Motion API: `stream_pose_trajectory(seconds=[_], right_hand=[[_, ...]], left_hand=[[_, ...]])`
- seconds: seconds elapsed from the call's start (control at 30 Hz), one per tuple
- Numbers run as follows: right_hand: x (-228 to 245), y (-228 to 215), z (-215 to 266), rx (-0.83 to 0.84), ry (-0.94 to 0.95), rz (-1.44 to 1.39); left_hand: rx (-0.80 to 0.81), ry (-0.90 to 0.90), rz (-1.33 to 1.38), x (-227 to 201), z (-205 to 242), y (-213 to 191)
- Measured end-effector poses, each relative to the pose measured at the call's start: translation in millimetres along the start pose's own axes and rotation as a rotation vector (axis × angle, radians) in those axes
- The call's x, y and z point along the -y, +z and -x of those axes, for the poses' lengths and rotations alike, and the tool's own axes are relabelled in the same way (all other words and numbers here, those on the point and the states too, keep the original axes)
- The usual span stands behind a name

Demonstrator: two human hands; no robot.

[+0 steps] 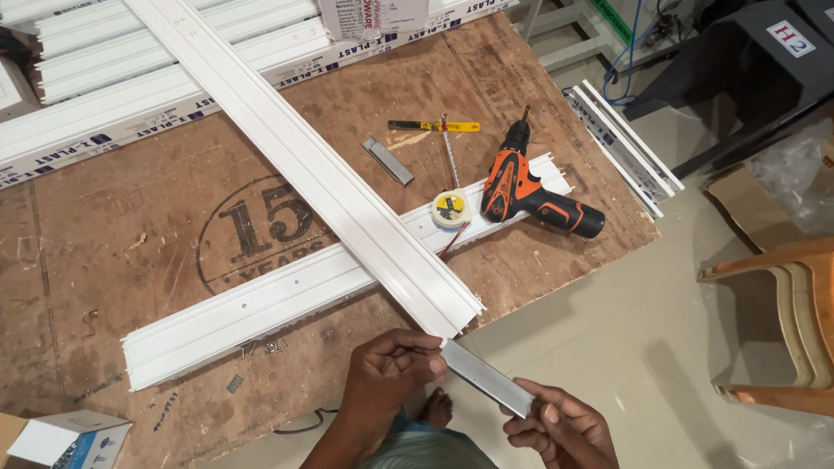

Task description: Measure, mark, and screw together plastic window frame components using a power drill and measuring tape.

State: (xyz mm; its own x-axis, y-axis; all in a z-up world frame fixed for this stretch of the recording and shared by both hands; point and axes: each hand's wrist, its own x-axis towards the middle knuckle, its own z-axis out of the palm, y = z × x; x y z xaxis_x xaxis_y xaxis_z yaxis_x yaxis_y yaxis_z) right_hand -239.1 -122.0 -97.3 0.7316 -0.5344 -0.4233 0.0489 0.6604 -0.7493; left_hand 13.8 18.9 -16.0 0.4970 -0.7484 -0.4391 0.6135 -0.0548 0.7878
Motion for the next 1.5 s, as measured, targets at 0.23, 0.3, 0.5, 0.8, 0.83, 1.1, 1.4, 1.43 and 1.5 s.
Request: stream_pose_trajectory(seconds=[0.23, 0.3, 0.5, 0.8, 0.83, 1.1, 1.4, 1.43, 1.5], right_hand=[[10.8, 12.6, -1.7, -0.286, -0.030, 0.071], [20.5, 21.5, 0.0, -0.350, 0.005, 0.083], [46.0, 22.2, -6.2, -0.350, -0.056, 0.035], [72.0, 28.3, -24.6, -0.241, -0.138, 0.096], [76.0, 31.3, -35.6, -0.243, -0.140, 0.096], [76.2, 24.5, -119.9, -0.399, -0.087, 0.694], [52.4, 13.4, -90.8, -0.370, -0.005, 0.395], [53.0, 13.0, -95.6, -0.377, -0.009, 0.388], [55.7, 12.0, -105.1, -0.340, -0.003, 0.391]], left_hand=[[-0.026, 0.070, -0.033, -3.6, 1.0, -4.0], [-0.072, 0.055, -0.004, -6.1, 1.6, -3.0], [-0.061, 0.089, 0.012, 1.6, 1.4, -10.5], [-0.034, 0.122, 0.043, 9.4, 3.4, -14.9], [-0.032, 0.122, 0.043, 8.1, 3.8, -13.4], [-0.050, 0.132, 0.029, 14.0, 5.3, -16.8], [-0.132, 0.065, 0.042, 11.2, 8.6, -22.7], [-0.125, 0.062, 0.036, 10.1, 7.8, -21.0], [-0.106, 0.048, 0.019, 7.7, 6.0, -16.8]])
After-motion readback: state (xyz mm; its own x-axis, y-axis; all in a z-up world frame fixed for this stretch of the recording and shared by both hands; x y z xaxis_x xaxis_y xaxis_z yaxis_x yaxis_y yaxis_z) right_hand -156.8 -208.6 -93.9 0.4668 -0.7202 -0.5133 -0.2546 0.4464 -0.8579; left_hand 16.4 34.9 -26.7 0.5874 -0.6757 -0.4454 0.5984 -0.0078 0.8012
